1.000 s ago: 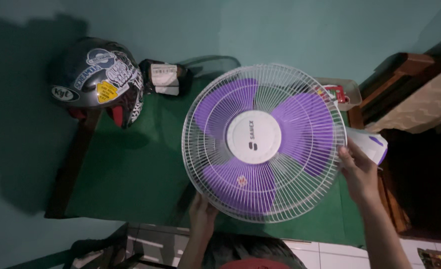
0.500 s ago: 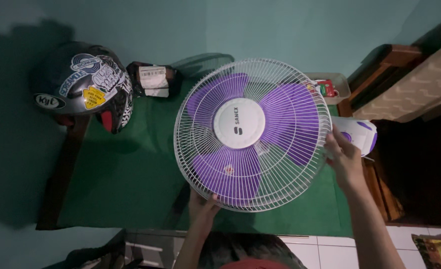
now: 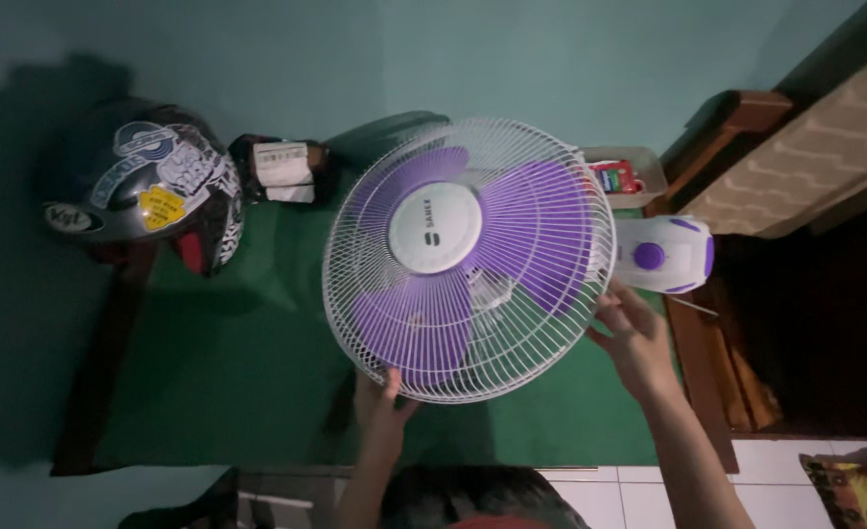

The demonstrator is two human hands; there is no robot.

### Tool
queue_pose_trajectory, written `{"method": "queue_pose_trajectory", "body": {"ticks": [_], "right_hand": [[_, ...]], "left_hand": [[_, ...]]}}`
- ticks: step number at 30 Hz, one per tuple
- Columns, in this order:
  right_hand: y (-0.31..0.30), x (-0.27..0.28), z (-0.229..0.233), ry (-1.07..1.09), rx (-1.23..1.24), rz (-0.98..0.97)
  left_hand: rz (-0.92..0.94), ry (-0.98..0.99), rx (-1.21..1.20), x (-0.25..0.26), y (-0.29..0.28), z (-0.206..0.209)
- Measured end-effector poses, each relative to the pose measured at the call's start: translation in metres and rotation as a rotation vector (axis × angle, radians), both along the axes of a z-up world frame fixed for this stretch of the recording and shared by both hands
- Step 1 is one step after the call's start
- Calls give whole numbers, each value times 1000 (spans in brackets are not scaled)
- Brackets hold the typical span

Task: The person assembles a purple electric fan by hand. They attach the front wire grille to the fan head, align it with the blades, and press it into place. The person then rotates and adjusts the grille to ensure it is securely fastened.

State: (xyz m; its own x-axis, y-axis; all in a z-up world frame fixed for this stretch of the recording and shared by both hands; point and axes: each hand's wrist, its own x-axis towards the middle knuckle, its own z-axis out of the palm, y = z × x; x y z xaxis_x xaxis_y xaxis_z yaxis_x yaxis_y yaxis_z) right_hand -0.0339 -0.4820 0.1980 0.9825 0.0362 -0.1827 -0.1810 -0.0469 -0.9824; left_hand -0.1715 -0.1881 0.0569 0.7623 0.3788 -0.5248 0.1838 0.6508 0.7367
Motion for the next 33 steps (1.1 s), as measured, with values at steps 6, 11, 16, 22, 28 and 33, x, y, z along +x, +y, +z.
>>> {"method": "queue_pose_trajectory", "body": {"ticks": [6, 11, 16, 22, 28, 33], "right_hand": [[8, 13, -2, -14, 113, 41], [21, 28, -4, -50, 80, -30], [27, 36, 4, -34, 20, -41], [32, 39, 12, -41, -54, -21], [33, 43, 17, -51, -83, 8], [31, 46, 19, -95, -93, 41]], "left_hand": [[3, 2, 46, 7, 9, 20], [71, -48, 64, 15, 8, 29], [80, 4, 142, 21, 13, 31], [30, -16, 127, 25, 21, 35], [51, -90, -196, 19, 37, 17], [123, -195, -386, 19, 42, -37]]}}
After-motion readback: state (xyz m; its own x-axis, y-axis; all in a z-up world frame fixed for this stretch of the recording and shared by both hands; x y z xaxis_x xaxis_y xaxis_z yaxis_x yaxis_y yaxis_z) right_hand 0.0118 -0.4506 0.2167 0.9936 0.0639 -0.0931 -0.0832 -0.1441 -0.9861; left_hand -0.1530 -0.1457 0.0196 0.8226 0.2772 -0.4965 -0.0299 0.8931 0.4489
